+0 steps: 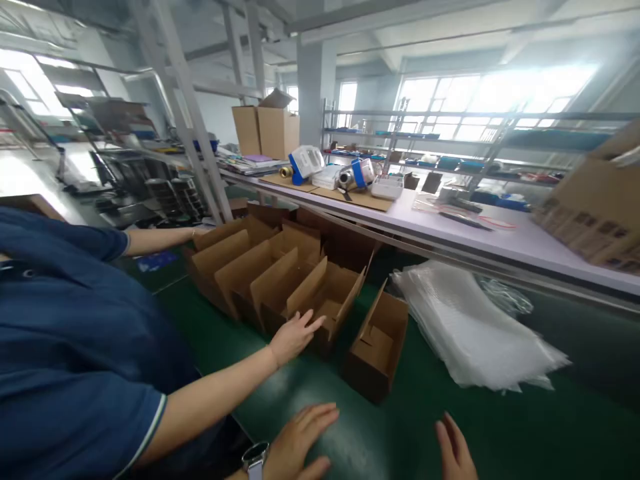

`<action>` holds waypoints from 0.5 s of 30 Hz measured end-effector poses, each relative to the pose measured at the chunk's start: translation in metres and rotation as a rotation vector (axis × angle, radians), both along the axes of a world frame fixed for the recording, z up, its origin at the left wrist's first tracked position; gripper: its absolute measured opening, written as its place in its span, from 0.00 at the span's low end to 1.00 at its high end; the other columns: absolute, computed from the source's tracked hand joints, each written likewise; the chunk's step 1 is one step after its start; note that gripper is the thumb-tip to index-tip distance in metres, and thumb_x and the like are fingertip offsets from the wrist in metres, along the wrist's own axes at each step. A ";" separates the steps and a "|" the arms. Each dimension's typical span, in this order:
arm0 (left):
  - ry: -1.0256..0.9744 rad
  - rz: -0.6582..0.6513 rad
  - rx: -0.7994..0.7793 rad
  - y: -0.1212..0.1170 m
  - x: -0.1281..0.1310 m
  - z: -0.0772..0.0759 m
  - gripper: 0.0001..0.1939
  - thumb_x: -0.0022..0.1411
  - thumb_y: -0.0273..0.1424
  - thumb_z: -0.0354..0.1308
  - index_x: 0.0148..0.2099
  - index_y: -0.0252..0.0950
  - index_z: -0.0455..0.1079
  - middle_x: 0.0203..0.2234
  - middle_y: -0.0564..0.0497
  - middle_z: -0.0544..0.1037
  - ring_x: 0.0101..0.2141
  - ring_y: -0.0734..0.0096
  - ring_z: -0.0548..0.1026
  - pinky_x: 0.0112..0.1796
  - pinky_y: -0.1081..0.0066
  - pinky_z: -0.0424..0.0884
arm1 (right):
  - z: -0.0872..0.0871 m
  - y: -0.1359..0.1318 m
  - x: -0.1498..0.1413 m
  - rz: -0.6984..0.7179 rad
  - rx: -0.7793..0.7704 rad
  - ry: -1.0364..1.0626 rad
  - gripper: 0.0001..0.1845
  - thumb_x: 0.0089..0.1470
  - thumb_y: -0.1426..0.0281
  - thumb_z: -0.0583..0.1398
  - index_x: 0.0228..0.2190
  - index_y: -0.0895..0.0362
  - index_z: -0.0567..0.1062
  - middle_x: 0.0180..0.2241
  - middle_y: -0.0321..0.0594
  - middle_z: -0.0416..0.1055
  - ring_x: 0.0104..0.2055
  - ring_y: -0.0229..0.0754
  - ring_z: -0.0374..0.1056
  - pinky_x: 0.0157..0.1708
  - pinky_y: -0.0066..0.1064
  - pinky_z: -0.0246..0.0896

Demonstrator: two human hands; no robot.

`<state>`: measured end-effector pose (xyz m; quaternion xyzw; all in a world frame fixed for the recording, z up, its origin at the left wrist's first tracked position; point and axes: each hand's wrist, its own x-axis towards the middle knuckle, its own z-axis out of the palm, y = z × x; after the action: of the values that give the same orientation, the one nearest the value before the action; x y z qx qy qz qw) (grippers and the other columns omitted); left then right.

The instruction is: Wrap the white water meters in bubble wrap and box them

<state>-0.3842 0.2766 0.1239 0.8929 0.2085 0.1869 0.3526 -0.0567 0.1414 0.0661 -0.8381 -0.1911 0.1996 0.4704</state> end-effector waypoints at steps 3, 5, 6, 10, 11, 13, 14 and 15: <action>-0.117 0.041 0.024 -0.001 0.007 0.017 0.36 0.62 0.32 0.50 0.67 0.54 0.38 0.61 0.53 0.58 0.59 0.62 0.60 0.57 0.59 0.62 | 0.044 0.038 0.003 0.022 0.124 0.043 0.48 0.44 0.40 0.53 0.57 0.58 0.59 0.59 0.50 0.56 0.62 0.54 0.51 0.60 0.42 0.46; -0.162 0.059 0.049 0.002 0.017 0.023 0.33 0.62 0.31 0.49 0.67 0.48 0.43 0.61 0.49 0.58 0.60 0.60 0.58 0.58 0.57 0.61 | 0.063 0.062 0.002 0.042 0.166 0.113 0.51 0.41 0.40 0.54 0.58 0.59 0.57 0.60 0.51 0.56 0.62 0.54 0.51 0.60 0.41 0.47; -0.175 0.067 0.060 0.005 0.023 0.025 0.32 0.62 0.31 0.49 0.66 0.46 0.46 0.61 0.48 0.58 0.60 0.59 0.57 0.58 0.56 0.59 | 0.068 0.072 0.001 0.051 0.171 0.147 0.52 0.40 0.39 0.55 0.59 0.60 0.56 0.60 0.52 0.55 0.62 0.54 0.50 0.59 0.41 0.48; -0.180 0.118 0.071 0.018 0.048 0.032 0.31 0.61 0.32 0.50 0.65 0.43 0.48 0.62 0.46 0.54 0.61 0.59 0.54 0.59 0.53 0.56 | 0.061 0.100 -0.010 0.125 0.135 0.241 0.52 0.40 0.42 0.57 0.59 0.60 0.55 0.59 0.55 0.56 0.61 0.55 0.52 0.58 0.43 0.49; -0.163 0.130 0.061 0.022 0.053 0.032 0.32 0.61 0.32 0.51 0.65 0.42 0.47 0.63 0.46 0.53 0.62 0.58 0.53 0.60 0.53 0.55 | 0.055 0.103 -0.014 0.149 0.131 0.259 0.52 0.40 0.42 0.58 0.59 0.60 0.55 0.58 0.55 0.59 0.60 0.55 0.55 0.57 0.43 0.50; -0.110 0.132 0.029 0.026 0.064 0.029 0.35 0.59 0.32 0.53 0.66 0.42 0.46 0.64 0.45 0.50 0.62 0.57 0.50 0.60 0.52 0.53 | 0.042 0.107 -0.023 0.194 0.133 0.295 0.53 0.38 0.44 0.60 0.58 0.62 0.57 0.52 0.53 0.66 0.55 0.54 0.62 0.54 0.40 0.55; -0.077 0.117 0.011 0.027 0.068 0.027 0.36 0.58 0.31 0.54 0.66 0.42 0.46 0.64 0.45 0.48 0.63 0.57 0.50 0.60 0.51 0.53 | 0.035 0.107 -0.027 0.209 0.136 0.310 0.54 0.36 0.45 0.61 0.58 0.63 0.57 0.50 0.53 0.68 0.53 0.54 0.64 0.52 0.39 0.58; -0.042 0.090 -0.008 0.027 0.071 0.025 0.38 0.57 0.31 0.55 0.66 0.42 0.45 0.65 0.46 0.47 0.63 0.56 0.50 0.60 0.51 0.53 | 0.030 0.107 -0.031 0.220 0.137 0.322 0.55 0.35 0.45 0.61 0.58 0.65 0.57 0.48 0.53 0.70 0.50 0.54 0.66 0.50 0.39 0.59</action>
<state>-0.3128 0.3031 0.1484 0.8771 0.2415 0.2204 0.3517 -0.0872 0.2479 0.0959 -0.7355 -0.2168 0.3678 0.5262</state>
